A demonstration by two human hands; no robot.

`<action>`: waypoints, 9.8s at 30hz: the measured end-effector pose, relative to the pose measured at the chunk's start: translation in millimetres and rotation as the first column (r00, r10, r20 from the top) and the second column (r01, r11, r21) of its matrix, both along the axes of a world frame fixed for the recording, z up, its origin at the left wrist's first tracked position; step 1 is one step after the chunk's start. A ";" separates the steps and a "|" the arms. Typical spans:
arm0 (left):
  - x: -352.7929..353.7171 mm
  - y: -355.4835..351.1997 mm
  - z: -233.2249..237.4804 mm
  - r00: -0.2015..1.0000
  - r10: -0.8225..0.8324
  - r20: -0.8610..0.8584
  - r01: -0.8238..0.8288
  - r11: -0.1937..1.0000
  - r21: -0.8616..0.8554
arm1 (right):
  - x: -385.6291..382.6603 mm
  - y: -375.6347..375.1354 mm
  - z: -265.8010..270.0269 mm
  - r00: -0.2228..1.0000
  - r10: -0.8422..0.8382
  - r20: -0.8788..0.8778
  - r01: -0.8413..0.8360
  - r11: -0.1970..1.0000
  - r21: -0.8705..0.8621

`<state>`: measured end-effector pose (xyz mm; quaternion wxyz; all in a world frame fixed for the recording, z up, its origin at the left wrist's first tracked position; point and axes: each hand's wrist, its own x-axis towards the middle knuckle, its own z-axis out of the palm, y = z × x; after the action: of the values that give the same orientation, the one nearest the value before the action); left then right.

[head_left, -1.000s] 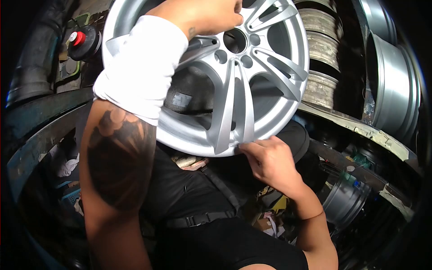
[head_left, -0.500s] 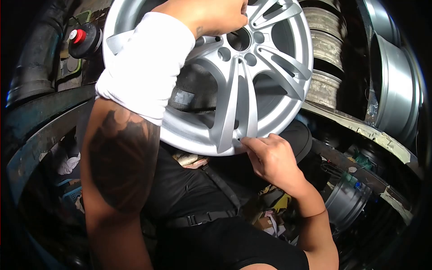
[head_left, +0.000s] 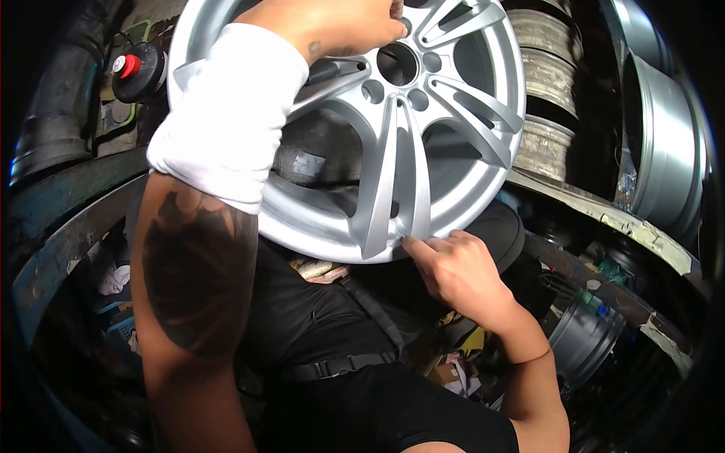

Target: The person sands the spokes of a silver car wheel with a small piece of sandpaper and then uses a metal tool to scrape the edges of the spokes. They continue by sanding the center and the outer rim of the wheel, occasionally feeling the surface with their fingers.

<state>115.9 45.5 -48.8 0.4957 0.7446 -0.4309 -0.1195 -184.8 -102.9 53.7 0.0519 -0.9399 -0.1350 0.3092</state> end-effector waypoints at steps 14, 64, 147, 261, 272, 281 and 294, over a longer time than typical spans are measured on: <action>-3.9 1.6 8.5 1.000 0.011 0.019 -0.012 0.999 0.035 | 0.4 12.1 27.0 0.976 -0.140 0.169 0.129 0.989 0.078; -17.4 -5.5 41.8 0.979 0.195 0.061 -0.203 0.966 0.162 | -24.3 3.9 -30.4 0.839 -0.544 -0.015 0.499 0.758 0.421; -65.6 -32.0 17.4 0.969 -0.241 -0.062 0.234 0.798 0.556 | -21.3 21.6 -21.5 0.833 -0.544 0.098 0.481 0.801 0.357; -29.1 -7.7 16.8 0.999 -0.051 0.018 0.033 0.837 0.547 | -20.1 32.3 -25.3 0.808 -0.573 0.141 0.515 0.801 0.305; -27.2 -11.5 16.4 0.998 -0.059 0.031 0.032 0.831 0.556 | -21.7 32.4 -28.8 0.809 -0.552 0.202 0.487 0.822 0.295; -29.3 -13.7 21.1 0.997 -0.068 0.029 0.039 0.826 0.562 | -25.9 33.2 -33.3 0.779 -0.597 0.195 0.533 0.793 0.296; -31.6 -12.1 21.2 0.998 -0.055 0.032 0.027 0.819 0.573 | -23.5 23.2 -11.3 0.815 -0.545 0.195 0.485 0.827 0.284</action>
<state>84.3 33.4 -27.6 0.2367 0.8522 -0.4024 -0.2363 -208.3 -79.7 42.4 0.2195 -0.9621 0.0867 0.1366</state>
